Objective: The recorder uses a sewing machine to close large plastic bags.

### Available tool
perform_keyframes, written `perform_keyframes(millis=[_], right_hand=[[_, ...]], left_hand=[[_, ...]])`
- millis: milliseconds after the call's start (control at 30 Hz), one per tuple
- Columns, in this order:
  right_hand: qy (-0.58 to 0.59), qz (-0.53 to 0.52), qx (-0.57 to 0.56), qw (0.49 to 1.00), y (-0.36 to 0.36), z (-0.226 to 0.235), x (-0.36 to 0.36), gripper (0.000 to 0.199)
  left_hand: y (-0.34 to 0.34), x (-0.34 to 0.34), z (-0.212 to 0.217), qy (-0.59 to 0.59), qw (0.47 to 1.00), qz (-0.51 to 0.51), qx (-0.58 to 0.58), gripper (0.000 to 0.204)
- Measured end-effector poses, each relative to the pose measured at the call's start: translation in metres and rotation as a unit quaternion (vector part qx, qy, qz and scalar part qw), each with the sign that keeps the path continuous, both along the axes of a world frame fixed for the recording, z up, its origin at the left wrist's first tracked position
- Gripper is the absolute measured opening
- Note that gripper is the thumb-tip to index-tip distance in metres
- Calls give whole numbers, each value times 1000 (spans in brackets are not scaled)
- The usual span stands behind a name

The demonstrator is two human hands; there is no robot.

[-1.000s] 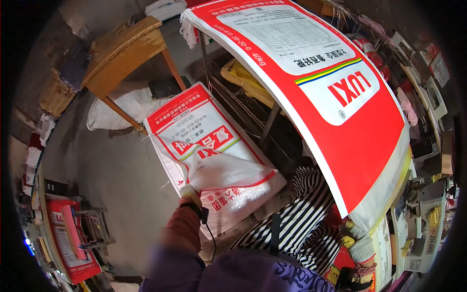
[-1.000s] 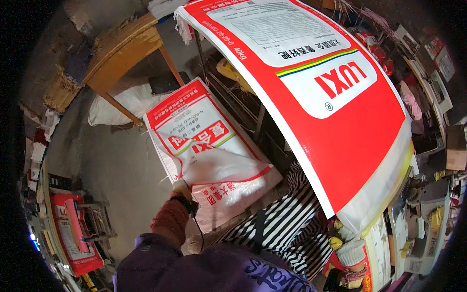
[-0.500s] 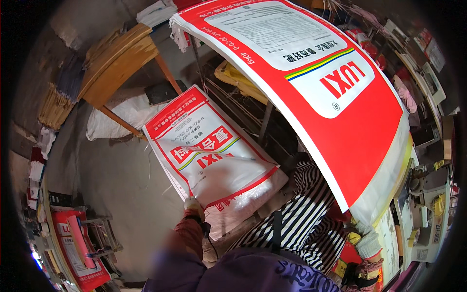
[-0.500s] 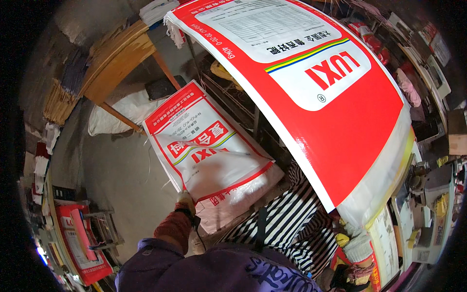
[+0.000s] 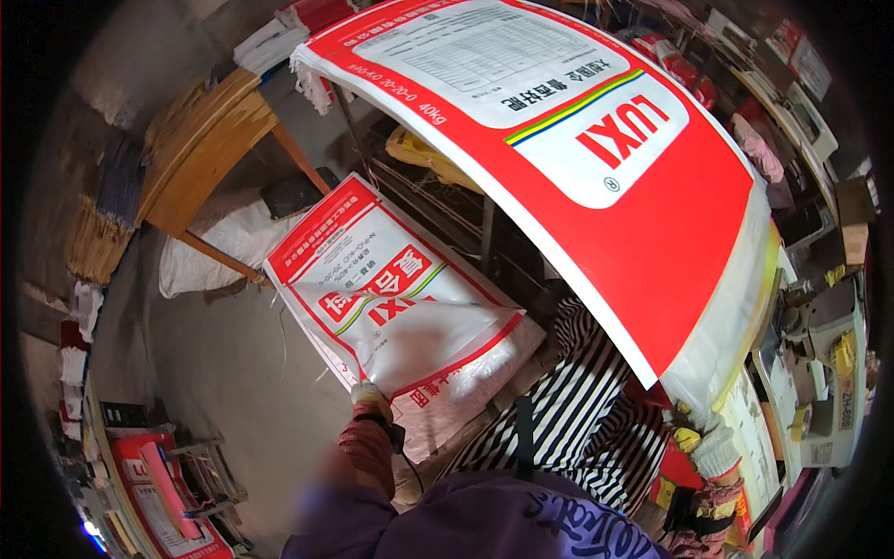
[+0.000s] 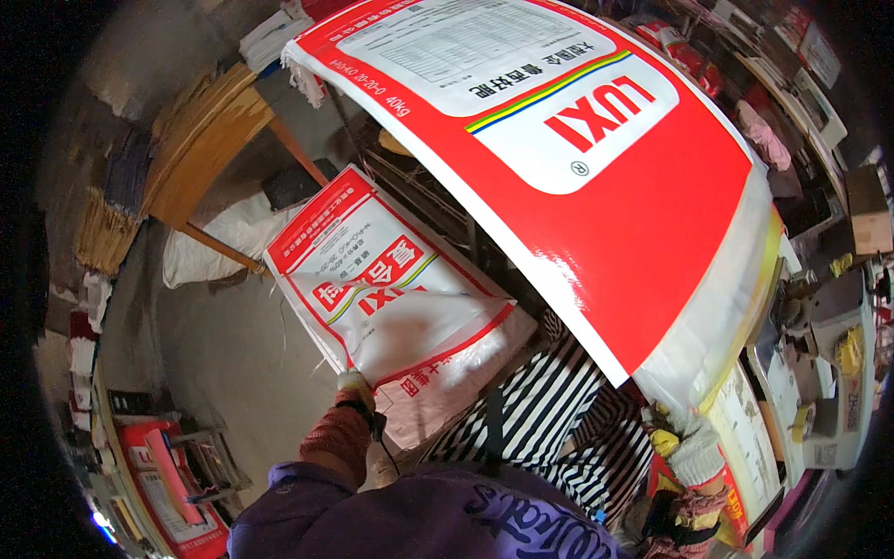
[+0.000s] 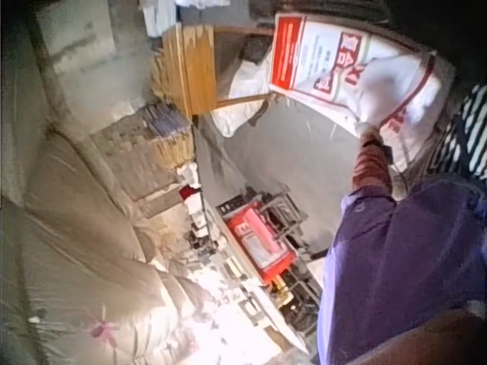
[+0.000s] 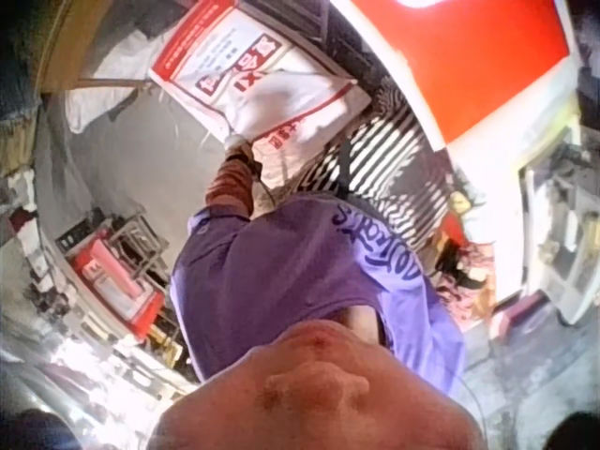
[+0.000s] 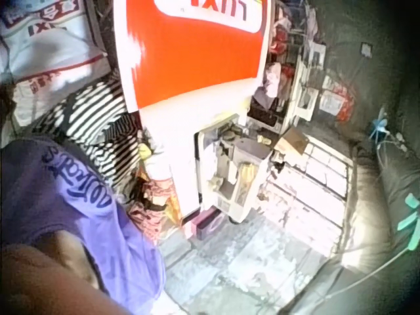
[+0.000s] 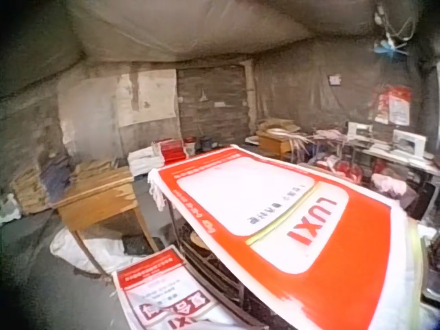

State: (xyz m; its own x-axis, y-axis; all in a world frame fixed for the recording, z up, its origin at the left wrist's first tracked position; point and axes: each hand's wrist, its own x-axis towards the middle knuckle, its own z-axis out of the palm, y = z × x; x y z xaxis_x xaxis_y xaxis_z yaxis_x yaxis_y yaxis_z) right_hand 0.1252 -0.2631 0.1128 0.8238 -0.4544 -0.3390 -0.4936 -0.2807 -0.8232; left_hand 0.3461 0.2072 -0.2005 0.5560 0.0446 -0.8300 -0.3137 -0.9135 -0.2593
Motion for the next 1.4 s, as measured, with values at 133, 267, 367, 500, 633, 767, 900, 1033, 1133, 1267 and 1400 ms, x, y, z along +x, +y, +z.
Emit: perform_keyframes(millis=[133, 267, 367, 500, 633, 767, 900, 1033, 1133, 1267, 1400], right_hand=[[49, 121, -242, 961, -7, 13, 7, 19], [-122, -66, 197, 971, -21, 22, 5, 20], [-109, -166, 93, 976, -50, 30, 14, 13], [-204, -230, 199, 931, -86, 17, 18, 13], [-200, -240, 214, 926, -107, 8, 25, 15], [-240, -230, 175, 927, -101, 17, 37, 18], [-273, -247, 200, 908, -96, 11, 47, 18], [-167, -196, -20, 966, -92, 7, 56, 34], [-74, -102, -178, 976, -88, 16, 74, 40], [-95, -95, -91, 987, -89, 11, 81, 34], [-209, -78, -52, 973, -64, 13, 90, 35]], left_hand=[[40, -20, -55, -110, 979, 62, -163, 55], [52, 0, -74, -318, 875, 228, -286, 43], [-46, 44, 41, -385, 695, 327, -512, 27], [-228, 29, 264, -387, 607, 19, -694, 19], [-359, -10, 330, -187, 597, -329, -707, 20], [-439, -44, 334, -225, 728, -439, -476, 41], [-465, 3, 302, -135, 728, -438, -510, 31], [-459, 8, 324, 38, 766, -174, -617, 14], [-456, 0, 342, 35, 761, -172, -625, 12], [-458, 3, 357, 118, 758, -37, -640, 18], [-457, 3, 364, 211, 765, 114, -598, 32]])
